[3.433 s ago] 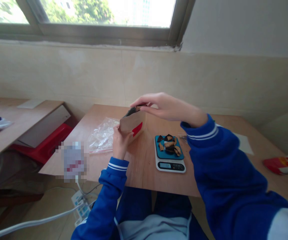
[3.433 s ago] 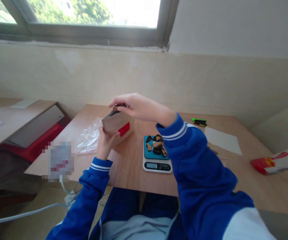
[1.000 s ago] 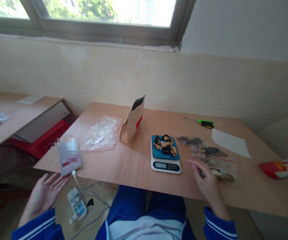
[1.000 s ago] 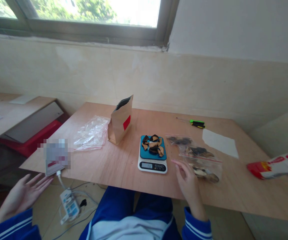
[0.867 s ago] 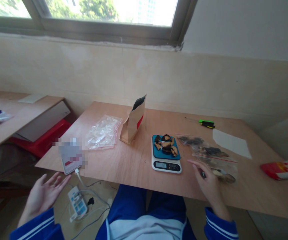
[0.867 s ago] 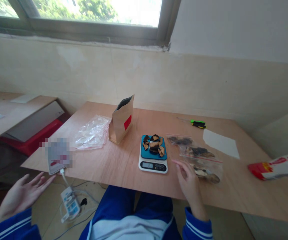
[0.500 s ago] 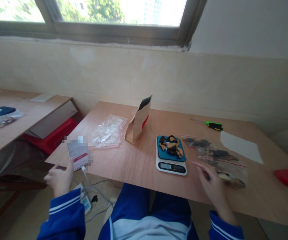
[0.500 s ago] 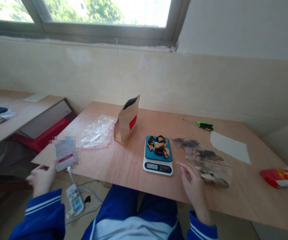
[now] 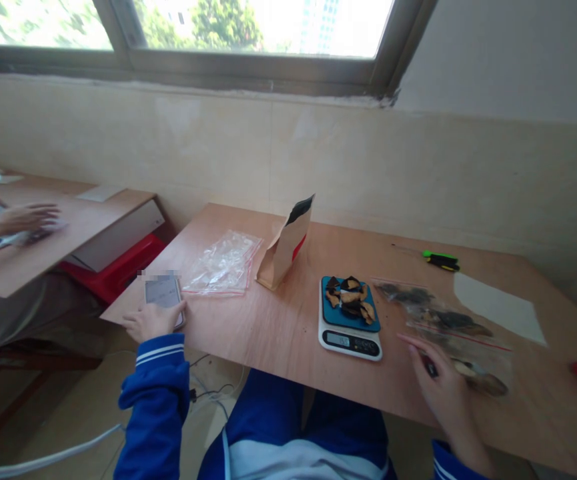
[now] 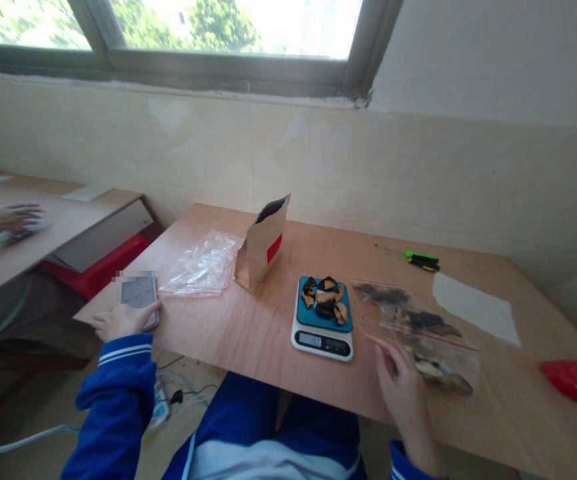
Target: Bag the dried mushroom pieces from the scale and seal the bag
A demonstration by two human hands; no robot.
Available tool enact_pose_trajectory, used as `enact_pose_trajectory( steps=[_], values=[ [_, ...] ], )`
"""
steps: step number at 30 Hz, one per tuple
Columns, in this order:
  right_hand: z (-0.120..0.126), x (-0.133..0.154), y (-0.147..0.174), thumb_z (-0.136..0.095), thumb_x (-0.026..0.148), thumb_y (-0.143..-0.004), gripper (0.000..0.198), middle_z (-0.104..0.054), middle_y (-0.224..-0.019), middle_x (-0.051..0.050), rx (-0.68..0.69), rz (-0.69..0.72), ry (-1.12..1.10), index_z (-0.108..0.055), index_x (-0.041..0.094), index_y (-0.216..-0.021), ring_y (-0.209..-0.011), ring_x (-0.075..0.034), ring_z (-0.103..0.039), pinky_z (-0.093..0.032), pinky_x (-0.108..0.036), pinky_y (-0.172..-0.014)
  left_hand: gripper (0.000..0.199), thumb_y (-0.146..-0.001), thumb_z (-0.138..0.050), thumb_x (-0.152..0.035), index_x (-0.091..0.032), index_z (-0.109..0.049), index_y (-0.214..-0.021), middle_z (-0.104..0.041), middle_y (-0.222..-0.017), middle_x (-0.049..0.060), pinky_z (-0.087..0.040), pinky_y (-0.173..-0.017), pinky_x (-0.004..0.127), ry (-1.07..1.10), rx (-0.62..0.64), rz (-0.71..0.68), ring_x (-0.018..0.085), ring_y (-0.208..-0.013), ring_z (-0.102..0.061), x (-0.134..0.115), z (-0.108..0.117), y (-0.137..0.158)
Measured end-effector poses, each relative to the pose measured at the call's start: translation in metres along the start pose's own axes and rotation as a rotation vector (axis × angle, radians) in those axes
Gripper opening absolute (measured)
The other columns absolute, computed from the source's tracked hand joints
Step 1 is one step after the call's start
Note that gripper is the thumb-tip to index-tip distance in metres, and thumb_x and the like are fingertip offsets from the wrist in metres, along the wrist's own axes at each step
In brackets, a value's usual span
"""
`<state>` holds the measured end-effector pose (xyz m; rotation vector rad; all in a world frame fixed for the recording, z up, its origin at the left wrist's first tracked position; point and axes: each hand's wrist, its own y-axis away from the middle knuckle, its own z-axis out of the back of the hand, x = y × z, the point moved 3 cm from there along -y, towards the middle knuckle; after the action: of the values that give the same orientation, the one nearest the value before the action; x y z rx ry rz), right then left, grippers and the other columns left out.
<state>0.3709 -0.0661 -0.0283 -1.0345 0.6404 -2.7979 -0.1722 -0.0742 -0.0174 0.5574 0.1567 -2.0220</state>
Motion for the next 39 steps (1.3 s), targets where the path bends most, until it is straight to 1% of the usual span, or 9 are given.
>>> enact_pose_trajectory(
  steps=[3,6,11,14,20,30,33,35,39],
  values=[
    [-0.002,0.002,-0.001,-0.046,0.043,-0.09,0.033,-0.071,-0.104,-0.009,0.011,-0.003,0.001,-0.071,0.022,-0.097,-0.099,-0.026,-0.065,-0.052,-0.042,-0.087,0.096,-0.063,-0.062,-0.063,0.013,-0.048,-0.121,-0.04,-0.132,0.041,-0.035,-0.1,0.055,-0.092,-0.08,0.077,0.049,-0.126,-0.038,0.005,0.01,0.013],
    [-0.004,0.004,-0.002,-0.047,0.044,-0.089,0.033,-0.071,-0.104,-0.009,0.017,-0.003,0.004,-0.071,0.022,-0.097,-0.099,-0.026,-0.065,-0.052,-0.041,-0.087,0.095,-0.064,-0.064,-0.062,0.011,-0.05,-0.122,-0.038,-0.131,0.038,-0.034,-0.1,0.055,-0.039,-0.153,0.022,0.049,-0.123,-0.039,0.005,0.024,0.036],
    [-0.01,0.0,-0.002,-0.046,0.044,-0.09,0.033,-0.07,-0.106,-0.008,0.052,-0.011,0.01,-0.071,0.023,-0.099,-0.1,-0.026,-0.064,-0.052,-0.041,-0.087,0.086,-0.068,-0.069,-0.053,-0.008,-0.044,-0.137,-0.038,-0.129,0.022,-0.032,-0.104,0.056,0.163,-0.437,-0.289,0.044,-0.122,-0.038,-0.021,0.061,0.098],
    [-0.017,-0.002,-0.002,-0.046,0.045,-0.09,0.034,-0.07,-0.107,-0.008,0.071,-0.019,-0.007,-0.071,0.024,-0.099,-0.101,-0.027,-0.064,-0.052,-0.042,-0.087,0.085,-0.069,-0.071,-0.051,-0.013,-0.045,-0.139,-0.039,-0.122,0.017,-0.031,-0.106,0.056,0.229,-0.533,-0.418,0.041,-0.122,-0.037,-0.042,0.078,0.136],
    [-0.022,0.002,-0.002,-0.045,0.045,-0.091,0.035,-0.07,-0.109,-0.009,0.107,-0.041,-0.046,-0.07,0.023,-0.1,-0.104,-0.027,-0.063,-0.052,-0.045,-0.088,0.087,-0.07,-0.071,-0.052,-0.013,-0.043,-0.142,-0.039,-0.116,0.015,-0.036,-0.103,0.055,0.274,-0.55,-0.522,0.037,-0.117,-0.04,-0.06,0.088,0.173],
    [-0.023,0.007,-0.001,-0.046,0.047,-0.09,0.036,-0.071,-0.106,-0.009,0.097,-0.041,-0.031,-0.071,0.023,-0.098,-0.1,-0.027,-0.065,-0.054,-0.043,-0.086,0.084,-0.07,-0.071,-0.05,-0.012,-0.045,-0.141,-0.041,-0.117,0.016,-0.036,-0.103,0.057,0.264,-0.544,-0.542,0.038,-0.117,-0.04,-0.063,0.084,0.174],
    [-0.031,0.029,-0.01,-0.047,0.045,-0.091,0.033,-0.071,-0.106,-0.009,0.118,-0.017,-0.099,-0.07,0.022,-0.099,-0.101,-0.026,-0.066,-0.054,-0.042,-0.087,0.085,-0.07,-0.071,-0.05,-0.011,-0.045,-0.141,-0.041,-0.116,0.016,-0.037,-0.103,0.056,0.26,-0.547,-0.546,0.037,-0.117,-0.04,-0.062,0.083,0.173],
    [-0.039,0.059,-0.022,-0.047,0.041,-0.093,0.03,-0.071,-0.107,-0.009,0.186,0.046,-0.167,-0.069,0.022,-0.1,-0.104,-0.025,-0.066,-0.054,-0.039,-0.089,0.085,-0.07,-0.071,-0.05,-0.011,-0.045,-0.14,-0.04,-0.115,0.015,-0.037,-0.102,0.055,0.255,-0.544,-0.547,0.037,-0.116,-0.041,-0.062,0.082,0.172],
    [-0.069,0.143,-0.053,-0.045,0.03,-0.095,0.026,-0.068,-0.112,-0.009,0.49,0.314,-0.248,-0.065,0.021,-0.109,-0.109,-0.022,-0.063,-0.049,-0.039,-0.098,0.083,-0.07,-0.071,-0.049,-0.01,-0.046,-0.14,-0.04,-0.114,0.014,-0.037,-0.102,0.055,0.241,-0.531,-0.535,0.036,-0.113,-0.042,-0.062,0.079,0.17]
  ],
)
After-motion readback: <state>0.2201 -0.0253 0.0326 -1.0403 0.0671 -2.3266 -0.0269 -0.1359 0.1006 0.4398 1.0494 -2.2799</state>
